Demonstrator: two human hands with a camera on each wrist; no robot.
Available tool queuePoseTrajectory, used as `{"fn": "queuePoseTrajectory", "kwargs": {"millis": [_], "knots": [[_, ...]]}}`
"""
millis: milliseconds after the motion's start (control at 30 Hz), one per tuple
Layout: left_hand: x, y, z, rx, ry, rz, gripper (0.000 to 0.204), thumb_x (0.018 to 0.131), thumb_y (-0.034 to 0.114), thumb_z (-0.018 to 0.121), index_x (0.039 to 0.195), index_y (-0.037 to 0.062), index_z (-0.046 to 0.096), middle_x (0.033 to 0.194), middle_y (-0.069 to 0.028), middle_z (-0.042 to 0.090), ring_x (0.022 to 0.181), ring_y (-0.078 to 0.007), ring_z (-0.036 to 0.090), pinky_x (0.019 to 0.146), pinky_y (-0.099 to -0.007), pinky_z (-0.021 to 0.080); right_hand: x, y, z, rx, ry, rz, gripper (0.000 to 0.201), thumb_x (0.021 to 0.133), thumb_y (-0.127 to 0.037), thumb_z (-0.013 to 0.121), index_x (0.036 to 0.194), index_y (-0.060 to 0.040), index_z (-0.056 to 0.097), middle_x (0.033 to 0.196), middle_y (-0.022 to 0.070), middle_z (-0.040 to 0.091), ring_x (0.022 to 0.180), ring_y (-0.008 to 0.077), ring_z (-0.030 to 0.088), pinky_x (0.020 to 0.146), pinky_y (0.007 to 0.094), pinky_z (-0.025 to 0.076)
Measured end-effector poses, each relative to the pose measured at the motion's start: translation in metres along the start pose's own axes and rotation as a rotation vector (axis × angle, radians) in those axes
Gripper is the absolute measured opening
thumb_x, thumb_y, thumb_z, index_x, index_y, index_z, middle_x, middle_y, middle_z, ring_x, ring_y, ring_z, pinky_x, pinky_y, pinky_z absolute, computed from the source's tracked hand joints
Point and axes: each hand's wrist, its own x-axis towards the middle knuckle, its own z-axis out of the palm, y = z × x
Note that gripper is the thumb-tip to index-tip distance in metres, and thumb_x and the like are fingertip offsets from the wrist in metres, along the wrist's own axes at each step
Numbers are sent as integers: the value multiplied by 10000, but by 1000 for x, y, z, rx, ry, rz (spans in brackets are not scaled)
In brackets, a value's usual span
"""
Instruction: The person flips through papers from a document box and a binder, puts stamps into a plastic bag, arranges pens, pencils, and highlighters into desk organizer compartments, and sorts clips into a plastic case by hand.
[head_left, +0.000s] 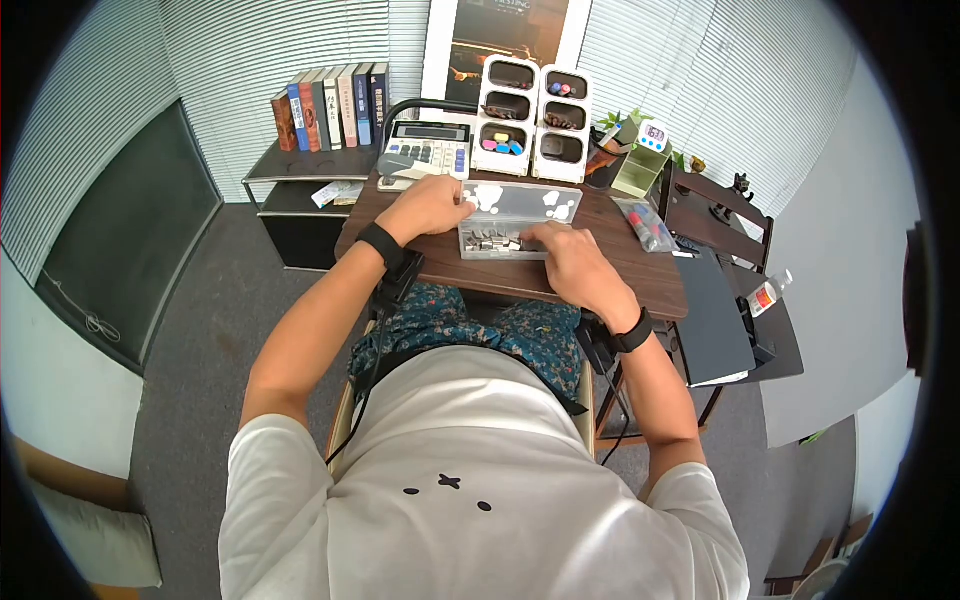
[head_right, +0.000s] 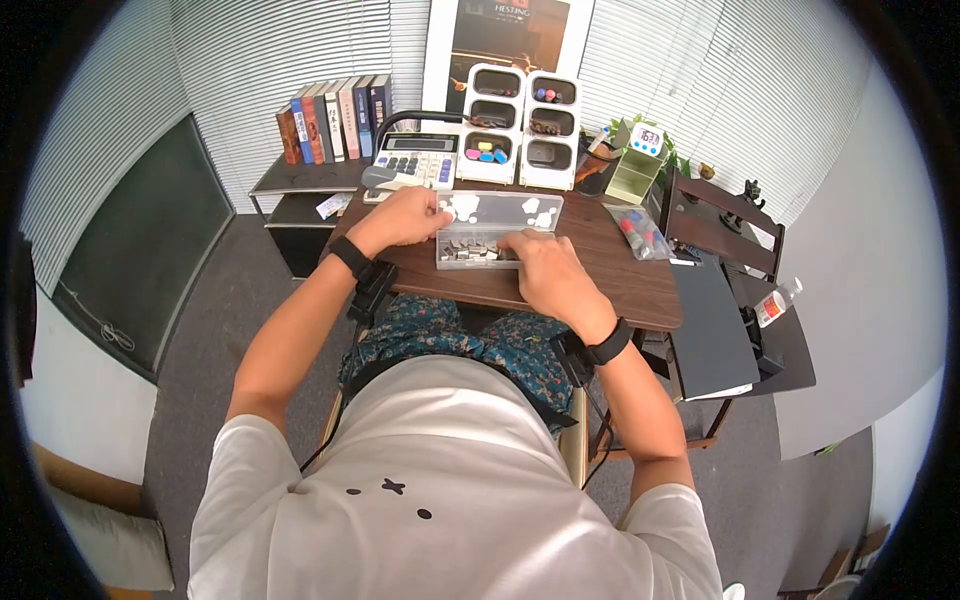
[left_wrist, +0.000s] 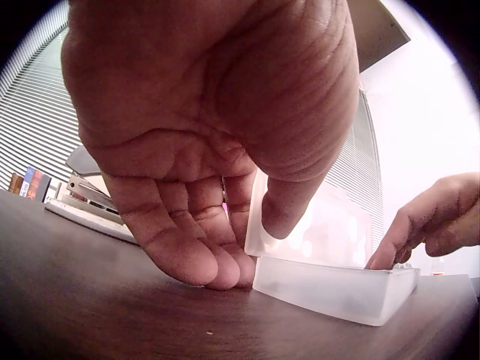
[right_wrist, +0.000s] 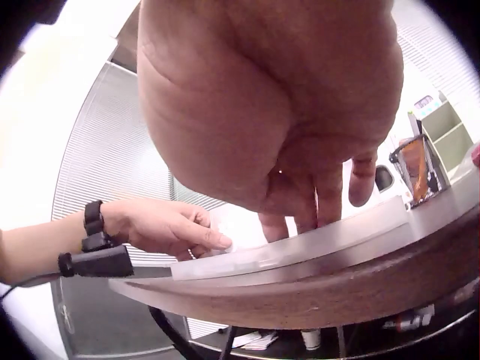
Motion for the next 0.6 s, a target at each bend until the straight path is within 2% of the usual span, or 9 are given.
{"fn": "queuePoseTrajectory", "kwargs": {"millis": [100, 167, 300, 367, 400, 467, 600], "knots": [[0, -2, 1, 3, -4, -2, 372, 989, 296, 712, 845, -47, 718, 688, -112, 729, 592, -190, 691, 609, -359, 550, 3, -5, -5, -13, 5, 108, 312, 865, 47, 539, 1113, -23, 716, 1025, 186, 738, 976, 405, 702, 849, 511, 497], [1, -2, 1, 11, -4, 5, 368, 988, 297, 714, 851, -45, 722, 690, -113, 730, 593, -190, 691, 610, -359, 550, -1, 1, 2, -323, -107, 214, 320, 861, 51, 540, 1118, -26, 715, 1031, 195, 740, 961, 401, 704, 846, 504, 500], [1, -2, 2, 18, 17, 11, 374, 986, 301, 712, 851, -48, 724, 692, -121, 731, 595, -208, 692, 620, -370, 550, 0, 8, 1, -106, -70, 84, 293, 855, 37, 555, 1090, -19, 721, 997, 199, 738, 946, 404, 705, 836, 496, 505], [0, -2, 2, 18, 28, 9, 380, 986, 303, 711, 847, -51, 724, 693, -125, 731, 600, -218, 695, 626, -375, 550, 3, 8, -1, 68, 79, 83, 263, 848, 33, 566, 1045, -16, 733, 942, 202, 727, 914, 402, 704, 822, 495, 511], [0, -2, 1, 31, 22, 10, 386, 985, 306, 710, 839, -51, 724, 693, -128, 732, 609, -225, 698, 633, -378, 552, 2, 7, -2, 68, 79, 83, 263, 848, 33, 566, 1045, -16, 733, 942, 202, 727, 914, 402, 704, 822, 495, 511], [0, 0, 0, 45, 16, 13, 391, 984, 308, 709, 832, -52, 724, 693, -132, 732, 618, -233, 701, 641, -381, 553, -3, 5, -3, -296, -26, 178, 250, 843, 35, 568, 1010, -23, 744, 960, 215, 735, 921, 406, 705, 820, 507, 513], [2, -3, 3, 32, 15, 5, 392, 982, 309, 711, 821, -48, 727, 686, -136, 731, 612, -230, 702, 636, -382, 553, -1, 7, -2, -139, -84, 118, 260, 844, 36, 565, 1004, -44, 753, 1001, 219, 752, 917, 402, 706, 823, 509, 511]]}}
